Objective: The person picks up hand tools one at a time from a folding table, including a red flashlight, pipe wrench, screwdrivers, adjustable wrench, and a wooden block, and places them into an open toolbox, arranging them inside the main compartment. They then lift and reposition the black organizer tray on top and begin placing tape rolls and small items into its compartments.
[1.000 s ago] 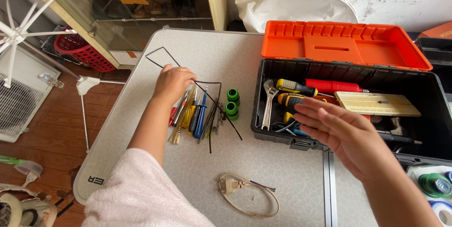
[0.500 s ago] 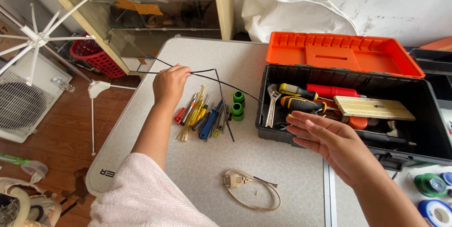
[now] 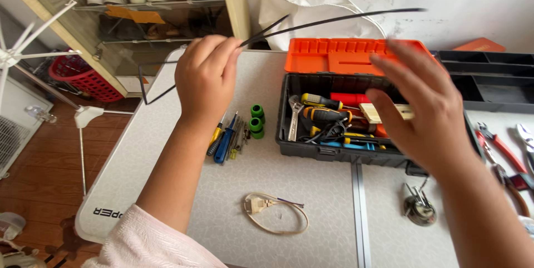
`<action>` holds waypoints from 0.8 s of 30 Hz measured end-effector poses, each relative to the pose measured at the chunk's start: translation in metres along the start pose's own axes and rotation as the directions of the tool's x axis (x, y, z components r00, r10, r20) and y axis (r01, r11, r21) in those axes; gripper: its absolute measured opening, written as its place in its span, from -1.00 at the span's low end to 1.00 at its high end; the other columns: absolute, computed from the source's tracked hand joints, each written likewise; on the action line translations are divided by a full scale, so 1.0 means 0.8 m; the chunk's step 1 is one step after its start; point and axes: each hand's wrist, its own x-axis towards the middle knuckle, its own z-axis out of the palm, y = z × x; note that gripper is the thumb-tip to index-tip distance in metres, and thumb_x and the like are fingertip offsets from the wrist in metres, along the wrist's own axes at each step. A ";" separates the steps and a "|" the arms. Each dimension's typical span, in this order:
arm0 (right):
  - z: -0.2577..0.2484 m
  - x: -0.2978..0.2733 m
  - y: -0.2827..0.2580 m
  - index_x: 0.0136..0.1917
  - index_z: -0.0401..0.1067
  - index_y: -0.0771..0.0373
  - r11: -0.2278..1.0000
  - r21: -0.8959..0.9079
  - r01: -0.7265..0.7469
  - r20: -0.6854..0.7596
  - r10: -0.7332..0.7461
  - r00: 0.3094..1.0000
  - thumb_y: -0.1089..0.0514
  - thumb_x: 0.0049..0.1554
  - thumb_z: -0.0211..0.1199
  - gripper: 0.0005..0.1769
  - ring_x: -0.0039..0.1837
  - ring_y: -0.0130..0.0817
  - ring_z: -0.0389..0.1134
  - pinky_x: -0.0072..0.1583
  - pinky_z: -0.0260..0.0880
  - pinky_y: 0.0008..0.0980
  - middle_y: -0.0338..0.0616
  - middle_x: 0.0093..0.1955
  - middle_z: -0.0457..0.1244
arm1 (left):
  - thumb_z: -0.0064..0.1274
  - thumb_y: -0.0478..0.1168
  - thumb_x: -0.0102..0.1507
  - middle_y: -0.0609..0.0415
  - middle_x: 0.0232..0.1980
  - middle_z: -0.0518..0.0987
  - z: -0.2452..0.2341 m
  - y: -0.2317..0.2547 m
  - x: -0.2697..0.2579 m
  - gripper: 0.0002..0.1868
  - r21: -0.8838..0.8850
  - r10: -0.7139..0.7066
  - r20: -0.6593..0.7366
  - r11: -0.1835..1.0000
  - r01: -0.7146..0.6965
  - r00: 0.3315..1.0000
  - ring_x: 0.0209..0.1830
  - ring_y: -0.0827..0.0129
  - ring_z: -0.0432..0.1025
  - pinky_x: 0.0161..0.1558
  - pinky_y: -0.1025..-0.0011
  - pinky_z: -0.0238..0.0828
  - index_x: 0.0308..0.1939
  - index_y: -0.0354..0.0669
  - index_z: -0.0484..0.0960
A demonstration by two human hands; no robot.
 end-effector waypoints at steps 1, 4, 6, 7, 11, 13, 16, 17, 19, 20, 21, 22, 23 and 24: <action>-0.009 0.011 0.005 0.45 0.37 0.28 0.999 -0.019 0.033 0.000 -0.033 0.999 0.08 0.22 0.39 -0.41 0.60 0.06 0.18 0.53 0.22 0.07 0.20 0.55 0.17 | 0.28 -0.32 0.34 0.06 -0.15 0.67 0.007 0.015 0.015 -0.87 -0.019 0.030 -0.014 0.999 -0.030 0.999 -0.16 0.29 0.53 -0.13 0.42 0.46 -0.05 -0.20 0.70; -0.029 0.034 0.011 0.56 0.19 0.33 1.000 -0.026 0.008 -0.001 -0.008 1.000 -0.10 0.13 0.46 -0.11 0.57 0.28 0.01 0.51 0.05 0.28 0.36 0.53 0.03 | 0.27 -0.32 0.35 0.10 -0.16 0.68 0.029 0.061 0.047 -0.89 -0.087 0.087 -0.046 0.992 -0.091 0.995 -0.20 0.39 0.54 -0.19 0.55 0.48 -0.05 -0.15 0.71; -0.041 0.031 0.013 0.64 0.17 0.25 0.979 -0.161 -0.129 0.023 0.135 0.991 -0.23 0.18 0.47 -0.03 0.55 0.28 -0.02 0.51 0.02 0.30 0.32 0.50 0.02 | 0.27 -0.31 0.33 0.11 -0.19 0.68 0.047 0.096 0.058 -0.90 -0.149 0.084 -0.053 0.985 -0.091 0.995 -0.25 0.41 0.53 -0.23 0.55 0.48 -0.08 -0.14 0.71; -0.049 0.024 0.013 0.67 0.20 0.17 0.926 -0.299 -0.231 0.030 0.251 0.968 -0.29 0.23 0.46 -0.05 0.53 0.23 0.00 0.52 0.03 0.29 0.27 0.47 0.06 | 0.26 -0.31 0.33 0.12 -0.19 0.68 0.057 0.114 0.063 -0.91 -0.208 0.043 -0.042 0.977 -0.051 0.998 -0.25 0.42 0.53 -0.23 0.55 0.48 -0.08 -0.15 0.71; -0.055 0.002 0.041 0.57 0.31 0.05 0.733 -0.548 -0.403 0.161 0.565 0.809 -0.44 0.18 0.35 -0.12 0.47 0.24 0.05 0.50 0.05 0.22 0.26 0.41 0.11 | 0.20 -0.31 0.35 0.10 -0.13 0.67 0.093 0.174 0.063 -0.88 -0.525 -0.189 0.087 0.826 0.206 0.978 -0.21 0.41 0.57 -0.18 0.54 0.51 -0.04 -0.22 0.70; -0.046 -0.015 0.059 0.49 0.34 -0.08 0.771 -0.609 -0.185 0.127 0.325 0.937 -0.44 0.18 0.30 -0.25 0.49 0.17 0.02 0.46 -0.04 0.21 0.26 0.46 0.10 | 0.17 -0.29 0.36 0.09 -0.09 0.67 0.119 0.206 0.058 -0.83 -0.675 -0.313 0.168 0.655 0.340 0.935 -0.17 0.41 0.59 -0.11 0.53 0.53 0.02 -0.24 0.68; -0.021 -0.036 0.080 0.56 0.25 0.11 0.899 -0.012 -0.438 0.164 0.434 0.886 -0.13 0.36 0.07 -0.42 0.57 0.16 -0.04 0.50 -0.12 0.18 0.24 0.56 0.06 | 0.12 -0.27 0.38 0.14 -0.05 0.66 0.167 0.254 0.056 -0.78 -0.823 -0.503 0.391 0.185 0.538 0.771 -0.10 0.47 0.56 -0.03 0.52 0.54 0.10 -0.18 0.67; -0.011 -0.042 0.083 0.59 0.16 0.16 0.812 0.307 -0.496 0.205 0.452 0.868 -0.10 0.40 0.01 -0.42 0.61 0.01 -0.01 0.54 -0.06 0.04 0.18 0.59 0.06 | 0.11 -0.26 0.38 0.15 -0.05 0.65 0.183 0.269 0.055 -0.77 -0.787 -0.518 0.566 -0.106 0.608 0.641 -0.08 0.50 0.52 -0.05 0.52 0.52 0.12 -0.15 0.67; 0.003 -0.054 0.086 0.63 0.04 0.22 0.585 0.613 -0.531 0.257 0.488 0.834 -0.04 0.41 -0.03 -0.38 0.56 -0.13 0.08 0.51 0.09 -0.15 0.14 0.54 0.08 | 0.10 -0.26 0.37 0.17 -0.04 0.64 0.210 0.292 0.048 -0.76 -0.670 -0.442 0.741 -0.520 0.529 0.505 -0.06 0.54 0.49 -0.05 0.52 0.50 0.11 -0.15 0.67; 0.011 -0.061 0.084 0.65 0.01 0.23 0.539 0.636 -0.553 0.265 0.521 0.812 0.00 0.38 0.00 -0.35 0.46 -0.14 0.13 0.43 0.17 -0.19 0.17 0.46 0.10 | 0.10 -0.27 0.36 0.17 -0.03 0.65 0.221 0.302 0.043 -0.77 -0.640 -0.413 0.753 -0.640 0.425 0.512 -0.05 0.53 0.50 -0.04 0.53 0.50 0.09 -0.17 0.66; 0.016 -0.067 0.083 0.66 -0.03 0.24 0.490 0.657 -0.573 0.272 0.554 0.786 0.04 0.34 0.03 -0.30 0.37 -0.15 0.19 0.36 0.26 -0.24 0.21 0.38 0.12 | 0.11 -0.27 0.35 0.18 -0.02 0.65 0.232 0.311 0.038 -0.78 -0.587 -0.381 0.763 -0.747 0.313 0.521 -0.04 0.53 0.50 -0.02 0.53 0.49 0.07 -0.19 0.66; 0.021 -0.071 0.082 0.65 -0.04 0.25 0.550 0.594 -0.587 0.248 0.569 0.784 0.05 0.32 0.06 -0.28 0.36 -0.15 0.22 0.34 0.28 -0.23 0.18 0.35 0.16 | 0.12 -0.26 0.35 0.21 -0.06 0.63 0.241 0.316 0.032 -0.77 -0.566 -0.392 0.794 -0.756 0.328 0.464 -0.10 0.56 0.46 -0.10 0.55 0.42 0.08 -0.18 0.65; 0.024 -0.075 0.081 0.64 -0.05 0.27 0.606 0.523 -0.599 0.222 0.581 0.783 0.07 0.30 0.09 -0.26 0.35 -0.15 0.25 0.32 0.29 -0.22 0.15 0.32 0.20 | 0.13 -0.24 0.35 0.24 -0.10 0.60 0.247 0.316 0.026 -0.76 -0.543 -0.401 0.821 -0.767 0.342 0.406 -0.17 0.58 0.42 -0.19 0.56 0.35 0.10 -0.17 0.65; 0.025 -0.079 0.081 0.64 -0.06 0.28 0.655 0.448 -0.609 0.197 0.592 0.782 0.08 0.28 0.13 -0.23 0.34 -0.15 0.28 0.30 0.31 -0.21 0.13 0.30 0.25 | 0.14 -0.22 0.35 0.27 -0.14 0.57 0.252 0.316 0.020 -0.75 -0.520 -0.407 0.845 -0.777 0.354 0.347 -0.23 0.61 0.38 -0.27 0.57 0.28 0.11 -0.16 0.64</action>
